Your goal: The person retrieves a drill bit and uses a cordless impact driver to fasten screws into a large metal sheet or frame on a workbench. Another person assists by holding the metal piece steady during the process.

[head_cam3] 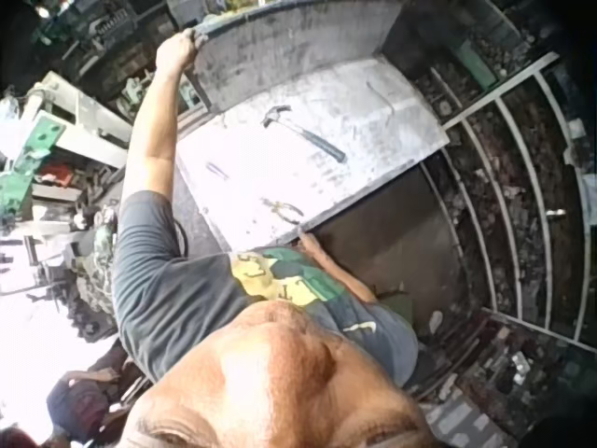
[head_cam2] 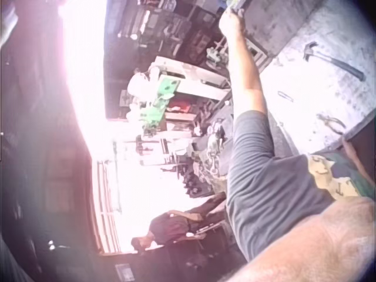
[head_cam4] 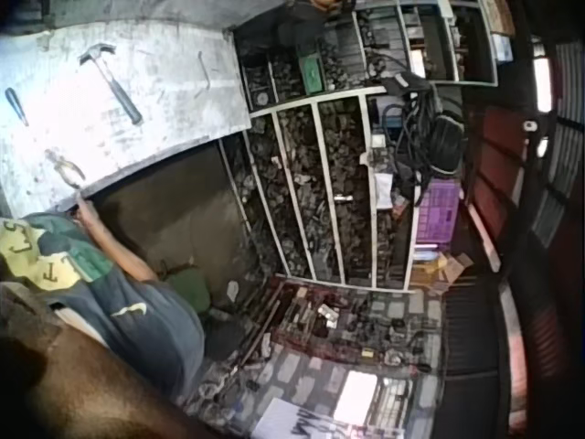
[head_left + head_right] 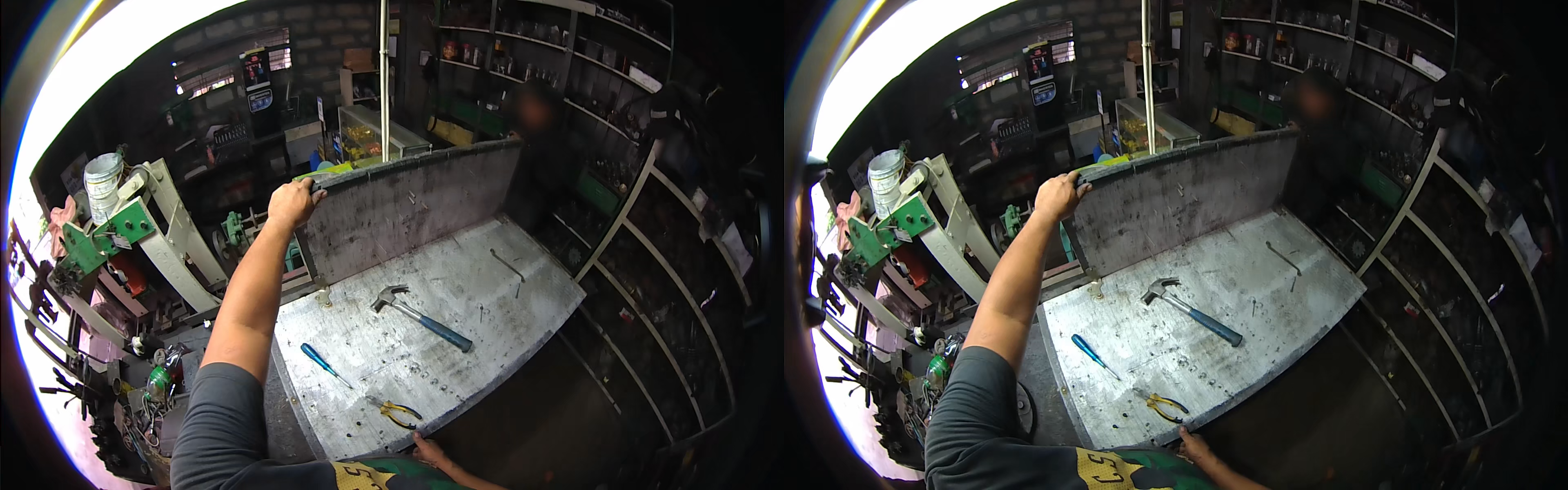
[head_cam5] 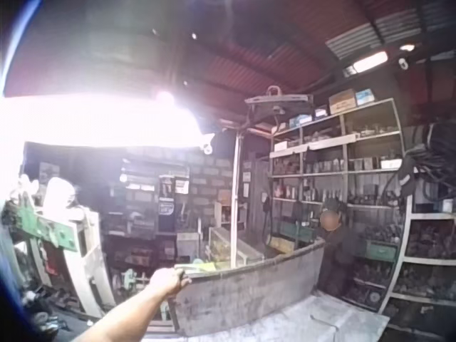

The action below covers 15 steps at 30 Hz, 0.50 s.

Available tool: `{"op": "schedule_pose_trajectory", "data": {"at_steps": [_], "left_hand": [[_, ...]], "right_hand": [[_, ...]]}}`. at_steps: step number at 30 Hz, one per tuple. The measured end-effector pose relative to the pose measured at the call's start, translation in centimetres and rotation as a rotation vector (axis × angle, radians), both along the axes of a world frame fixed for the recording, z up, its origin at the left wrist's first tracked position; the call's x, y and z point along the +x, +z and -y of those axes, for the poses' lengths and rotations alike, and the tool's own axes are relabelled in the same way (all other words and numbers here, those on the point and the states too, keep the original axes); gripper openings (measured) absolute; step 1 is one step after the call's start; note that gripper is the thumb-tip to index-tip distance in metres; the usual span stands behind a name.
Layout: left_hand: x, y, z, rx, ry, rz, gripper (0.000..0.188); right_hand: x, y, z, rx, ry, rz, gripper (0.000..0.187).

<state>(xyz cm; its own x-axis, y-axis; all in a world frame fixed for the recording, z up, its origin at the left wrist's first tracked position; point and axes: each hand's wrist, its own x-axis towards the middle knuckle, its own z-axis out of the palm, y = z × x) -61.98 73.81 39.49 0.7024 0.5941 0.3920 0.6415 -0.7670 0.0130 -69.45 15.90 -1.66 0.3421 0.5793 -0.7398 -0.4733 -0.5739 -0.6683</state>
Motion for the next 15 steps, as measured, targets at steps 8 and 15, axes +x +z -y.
{"op": "schedule_pose_trajectory", "data": {"at_steps": [8,15], "left_hand": [[0.0,-0.6,-0.9,0.058,-0.04,0.014,0.058],[-0.1,-0.3,-0.7,0.07,-0.032,-0.002,0.057]], "right_hand": [[0.7,0.0,0.7,-0.045,0.083,0.095,0.08],[1.4,-3.6,1.0,-0.059,0.141,0.034,0.087]]}}
